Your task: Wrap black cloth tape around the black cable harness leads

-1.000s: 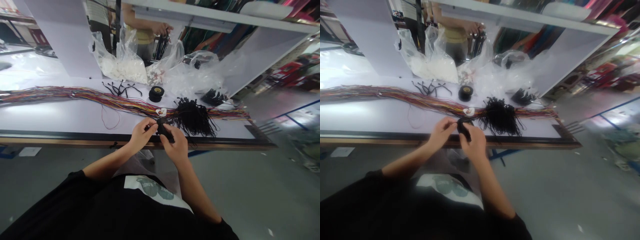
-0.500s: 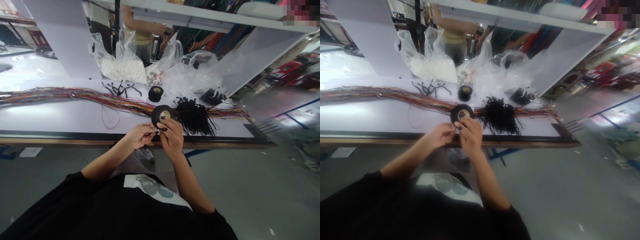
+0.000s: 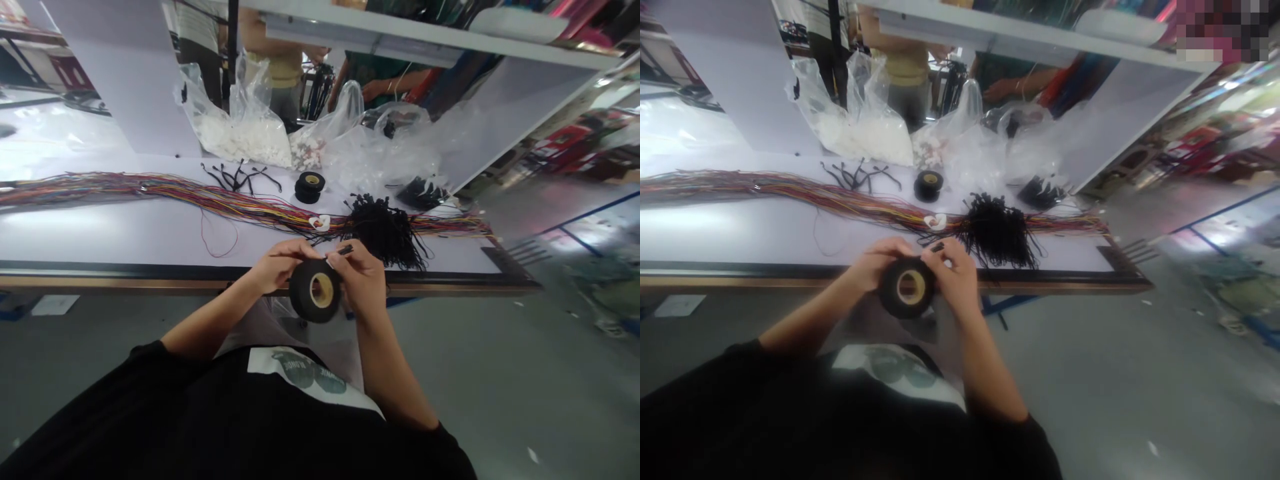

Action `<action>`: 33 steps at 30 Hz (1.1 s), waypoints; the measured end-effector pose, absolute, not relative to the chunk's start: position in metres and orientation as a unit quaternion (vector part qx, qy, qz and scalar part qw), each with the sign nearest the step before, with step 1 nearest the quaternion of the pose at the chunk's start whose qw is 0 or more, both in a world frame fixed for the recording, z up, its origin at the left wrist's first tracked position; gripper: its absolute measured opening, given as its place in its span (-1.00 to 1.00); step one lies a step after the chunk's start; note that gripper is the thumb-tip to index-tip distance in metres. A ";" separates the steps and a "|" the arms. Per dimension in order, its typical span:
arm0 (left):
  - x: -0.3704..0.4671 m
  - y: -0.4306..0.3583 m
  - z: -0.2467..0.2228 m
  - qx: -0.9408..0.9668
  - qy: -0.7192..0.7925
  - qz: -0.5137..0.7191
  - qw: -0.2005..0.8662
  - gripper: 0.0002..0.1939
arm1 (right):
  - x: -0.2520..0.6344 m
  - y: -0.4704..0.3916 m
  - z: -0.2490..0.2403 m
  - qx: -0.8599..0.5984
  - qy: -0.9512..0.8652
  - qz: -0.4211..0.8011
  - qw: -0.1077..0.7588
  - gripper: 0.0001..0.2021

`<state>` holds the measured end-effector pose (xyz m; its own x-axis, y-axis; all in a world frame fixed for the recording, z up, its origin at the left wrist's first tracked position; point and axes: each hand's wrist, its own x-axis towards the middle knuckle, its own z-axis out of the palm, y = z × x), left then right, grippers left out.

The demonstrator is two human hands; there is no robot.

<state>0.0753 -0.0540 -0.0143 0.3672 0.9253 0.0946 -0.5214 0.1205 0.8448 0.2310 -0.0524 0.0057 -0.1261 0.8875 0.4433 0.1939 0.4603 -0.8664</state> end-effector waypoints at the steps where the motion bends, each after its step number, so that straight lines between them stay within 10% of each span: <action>1: 0.072 -0.053 -0.014 0.464 0.245 0.492 0.695 -0.69 | 0.233 -0.053 0.010 -0.404 -0.706 0.288 0.506 -0.81; 6: 0.070 -0.050 -0.013 0.612 0.364 0.472 0.520 -0.79 | 0.230 -0.059 0.014 -0.438 -0.747 0.155 0.476 -0.68; 12: 0.086 -0.060 -0.020 0.648 0.485 0.500 0.308 -0.92 | 0.217 -0.062 -0.005 -0.496 -0.683 0.268 0.465 -0.88; 23: 0.075 -0.056 -0.006 0.332 0.237 0.458 0.790 -0.57 | 0.221 -0.061 -0.001 -0.442 -0.712 0.220 0.499 -0.92; 33: 0.077 -0.072 -0.010 0.423 0.289 0.545 0.664 -0.47 | 0.217 -0.051 -0.019 -0.440 -0.509 0.482 0.561 -0.80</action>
<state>0.0770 -0.0720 -0.0096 0.2392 0.9679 0.0774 -0.4789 0.0483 0.8765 0.2174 -0.0513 -0.0186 0.0172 0.9891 0.1465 -0.0928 0.1475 -0.9847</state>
